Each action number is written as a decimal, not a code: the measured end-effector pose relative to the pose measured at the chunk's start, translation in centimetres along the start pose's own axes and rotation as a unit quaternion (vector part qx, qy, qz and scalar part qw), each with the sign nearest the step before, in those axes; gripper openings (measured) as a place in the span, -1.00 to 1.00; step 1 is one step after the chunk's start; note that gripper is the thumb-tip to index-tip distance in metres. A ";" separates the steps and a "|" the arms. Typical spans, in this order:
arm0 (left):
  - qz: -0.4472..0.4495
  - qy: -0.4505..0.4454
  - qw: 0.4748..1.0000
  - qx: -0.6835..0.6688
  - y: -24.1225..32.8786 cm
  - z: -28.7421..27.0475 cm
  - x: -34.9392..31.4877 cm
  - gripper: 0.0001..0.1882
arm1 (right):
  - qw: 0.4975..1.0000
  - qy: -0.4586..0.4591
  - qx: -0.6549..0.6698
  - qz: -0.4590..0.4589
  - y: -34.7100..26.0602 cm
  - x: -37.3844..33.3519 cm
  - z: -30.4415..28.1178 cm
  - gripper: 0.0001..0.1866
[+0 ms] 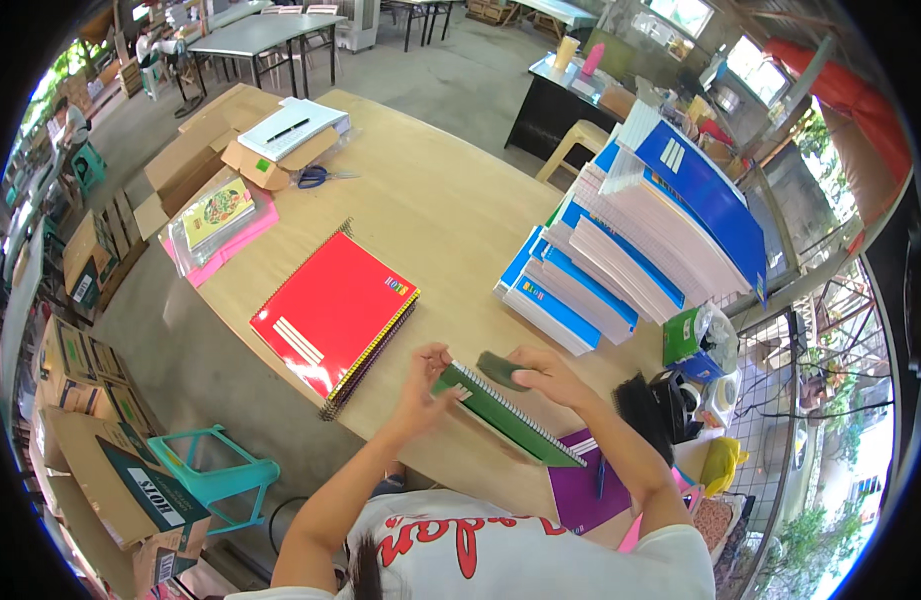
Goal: The person removes plastic spiral coils from a stack of notebooks by cutting the ends with pliers and pulling the coil out by hand, then places the unbound notebooks into a new stack.
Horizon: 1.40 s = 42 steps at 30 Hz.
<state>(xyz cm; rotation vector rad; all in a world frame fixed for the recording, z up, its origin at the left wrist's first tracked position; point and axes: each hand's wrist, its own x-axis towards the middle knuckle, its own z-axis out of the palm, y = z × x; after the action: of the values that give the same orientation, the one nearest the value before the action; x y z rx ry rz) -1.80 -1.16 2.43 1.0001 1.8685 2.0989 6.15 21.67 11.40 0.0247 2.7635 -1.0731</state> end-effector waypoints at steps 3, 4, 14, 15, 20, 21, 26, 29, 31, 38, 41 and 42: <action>-0.141 -0.046 0.959 -0.242 -1.3 -1.8 -0.1 -0.32 | 0.970 -0.037 0.220 -0.100 0.3 0.4 1.4 -0.51; -0.143 -0.066 0.956 -0.248 -1.9 -1.8 0.1 -0.38 | 0.989 -0.055 0.130 -0.052 2.0 1.4 2.0 -0.50; -0.141 -0.059 0.965 -0.215 -0.1 -0.2 0.5 -0.65 | 0.885 0.295 -0.141 0.333 12.8 -19.5 8.8 -0.31; -0.140 -0.059 0.964 -0.217 -0.4 0.1 0.5 -0.65 | 0.845 0.337 -0.205 0.362 13.0 -22.7 11.9 -0.27; -0.180 -0.035 0.953 -0.240 -0.8 0.8 0.4 -0.64 | 0.798 0.384 -0.268 0.380 14.1 -27.8 19.2 -0.19; -0.182 -0.035 0.954 -0.238 -0.7 0.8 0.5 -0.64 | 0.780 0.376 -0.291 0.406 14.2 -27.9 18.9 -0.24; -0.174 -0.022 0.949 -0.261 -0.1 0.1 0.6 -0.71 | 0.802 0.311 -0.246 0.448 14.8 -28.1 16.9 -0.44; -0.175 -0.026 0.951 -0.252 0.9 0.2 0.6 -0.71 | 0.785 0.566 -0.153 0.197 11.4 -25.2 11.8 -0.64; -0.178 -0.035 0.949 -0.259 0.4 -0.2 0.3 -0.71 | 0.862 0.489 -0.071 0.117 5.4 -21.2 5.1 -0.60; -0.161 -0.063 0.946 -0.273 1.3 -0.6 0.9 -0.63 | 0.890 0.238 -0.357 -0.156 -11.1 -6.4 -4.1 -0.57; -0.162 -0.052 0.941 -0.292 0.9 -0.4 1.1 -0.57 | 0.825 0.175 -0.467 -0.265 -12.7 -2.4 -4.0 -0.63; -0.160 -0.050 0.942 -0.292 0.9 -0.4 1.1 -0.57 | 0.806 0.143 -0.493 -0.294 -12.9 -1.3 -3.8 -0.69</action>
<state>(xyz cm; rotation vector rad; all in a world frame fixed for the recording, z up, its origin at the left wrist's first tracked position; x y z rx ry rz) -2.62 -1.14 3.65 0.5976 1.1393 2.1416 5.84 14.75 23.05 -0.9093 3.3111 0.5005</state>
